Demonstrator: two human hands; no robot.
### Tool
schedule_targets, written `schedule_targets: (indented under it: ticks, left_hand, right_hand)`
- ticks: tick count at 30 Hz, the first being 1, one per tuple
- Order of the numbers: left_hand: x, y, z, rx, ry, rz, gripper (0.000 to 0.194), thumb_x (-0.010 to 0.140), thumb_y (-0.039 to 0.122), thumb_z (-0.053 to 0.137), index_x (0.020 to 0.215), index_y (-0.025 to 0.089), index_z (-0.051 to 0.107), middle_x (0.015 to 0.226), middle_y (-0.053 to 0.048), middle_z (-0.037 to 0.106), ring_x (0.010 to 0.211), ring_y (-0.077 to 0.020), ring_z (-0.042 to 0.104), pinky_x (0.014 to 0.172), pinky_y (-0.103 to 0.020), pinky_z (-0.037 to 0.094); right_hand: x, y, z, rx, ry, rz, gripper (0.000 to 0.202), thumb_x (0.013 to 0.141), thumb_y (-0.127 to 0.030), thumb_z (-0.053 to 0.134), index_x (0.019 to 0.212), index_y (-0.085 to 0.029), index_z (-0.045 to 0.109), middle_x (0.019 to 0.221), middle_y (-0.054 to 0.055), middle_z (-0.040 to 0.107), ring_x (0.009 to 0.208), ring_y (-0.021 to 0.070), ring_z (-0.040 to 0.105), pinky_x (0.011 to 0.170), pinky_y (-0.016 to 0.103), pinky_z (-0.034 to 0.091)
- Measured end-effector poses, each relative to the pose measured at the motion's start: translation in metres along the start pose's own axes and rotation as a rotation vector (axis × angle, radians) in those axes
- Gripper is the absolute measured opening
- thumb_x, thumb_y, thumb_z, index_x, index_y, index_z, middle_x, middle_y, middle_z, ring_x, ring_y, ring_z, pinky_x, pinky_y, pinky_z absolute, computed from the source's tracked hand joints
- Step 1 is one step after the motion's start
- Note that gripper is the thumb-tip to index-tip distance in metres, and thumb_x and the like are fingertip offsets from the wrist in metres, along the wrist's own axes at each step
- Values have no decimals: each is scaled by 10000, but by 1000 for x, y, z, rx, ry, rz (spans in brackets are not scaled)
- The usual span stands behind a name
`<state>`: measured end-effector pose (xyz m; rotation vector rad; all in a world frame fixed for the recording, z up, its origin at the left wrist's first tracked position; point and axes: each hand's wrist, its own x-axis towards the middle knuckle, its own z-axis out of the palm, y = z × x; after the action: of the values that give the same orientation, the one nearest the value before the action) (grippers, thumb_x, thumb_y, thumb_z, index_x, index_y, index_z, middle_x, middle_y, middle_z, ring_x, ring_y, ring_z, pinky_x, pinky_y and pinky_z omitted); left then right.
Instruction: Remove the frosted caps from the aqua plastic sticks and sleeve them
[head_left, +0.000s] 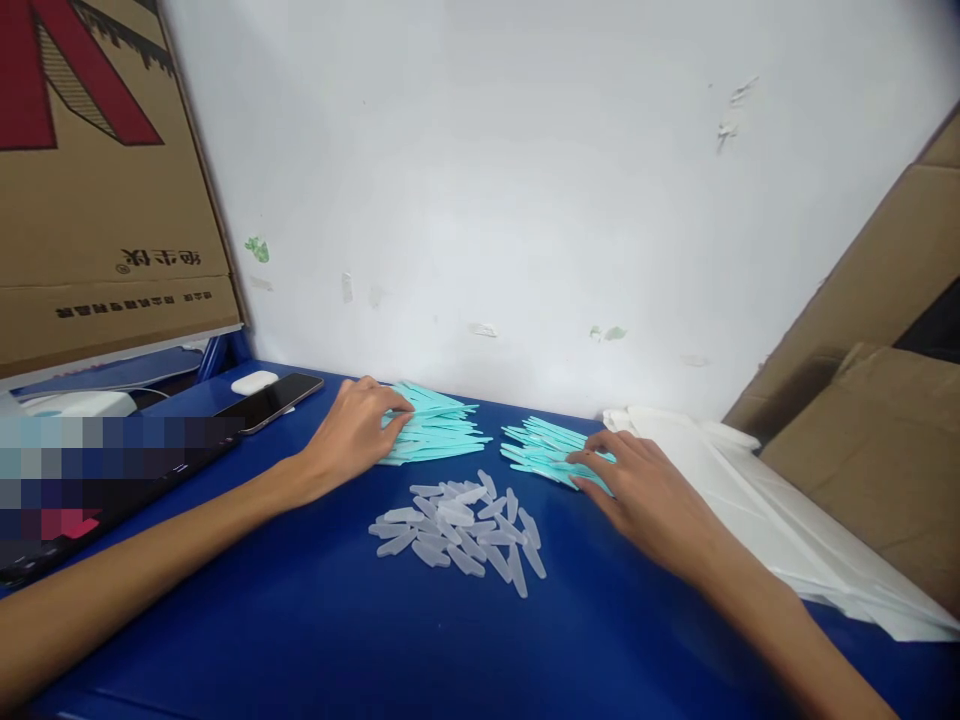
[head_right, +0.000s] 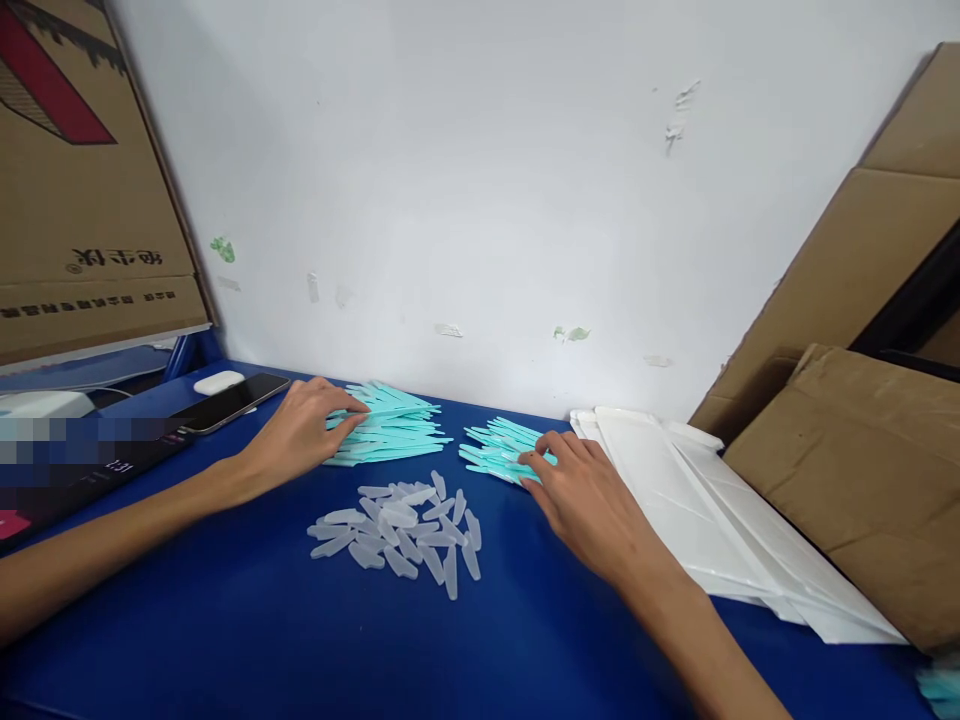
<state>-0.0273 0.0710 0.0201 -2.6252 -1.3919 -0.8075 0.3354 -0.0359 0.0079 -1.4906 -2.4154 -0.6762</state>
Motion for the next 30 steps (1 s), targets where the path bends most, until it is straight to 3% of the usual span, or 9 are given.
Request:
schedule_targets:
  ticks: [3, 10, 14, 20, 24, 30]
  left_hand:
    - [0, -2, 1, 40, -50, -3, 309, 939, 299, 511, 933, 150, 781, 945, -136, 777, 947, -353, 597, 849, -492, 382]
    - [-4, 1, 3, 76, -103, 3, 312, 915, 277, 501, 924, 140, 781, 990, -172, 751, 1029, -392, 574, 864, -517, 396]
    - [-6, 9, -1, -25, -135, 53, 342, 970, 351, 485, 1066, 165, 755, 1070, -143, 732, 1059, -333, 574, 850, -433, 457]
    - [-16, 28, -9, -253, -375, 199, 282, 988, 452, 554, 1019, 249, 747, 1003, -66, 723, 998, -254, 588, 806, -355, 461]
    - [-19, 28, -7, -237, -451, 176, 281, 947, 495, 625, 995, 251, 755, 1013, -70, 715, 1019, -261, 580, 780, -344, 437]
    - [-19, 26, -4, -271, -481, 118, 233, 930, 436, 630, 940, 225, 727, 1007, -80, 695, 921, -232, 607, 709, -309, 427]
  right_hand:
    - [-3, 3, 5, -42, -99, 25, 267, 1032, -302, 483, 1179, -224, 693, 1107, 108, 695, 1023, 291, 645, 881, 489, 497]
    - [-5, 4, 7, -91, -152, 58, 218, 993, -247, 537, 1123, -211, 708, 1024, 111, 742, 1002, 302, 674, 861, 460, 466]
    - [-5, 5, 6, -121, -189, 69, 179, 957, -161, 560, 1039, -205, 713, 941, 100, 737, 926, 287, 682, 826, 425, 446]
    - [0, -4, 4, -154, -193, 82, 181, 954, -120, 529, 977, -197, 691, 894, 101, 717, 845, 253, 658, 793, 384, 408]
    - [1, -7, 2, -168, -192, 88, 165, 956, -123, 529, 962, -197, 676, 879, 94, 708, 822, 241, 650, 782, 372, 392]
    - [3, -11, -3, -185, -202, 90, 161, 948, -93, 534, 947, -201, 654, 851, 69, 708, 793, 249, 660, 765, 379, 391]
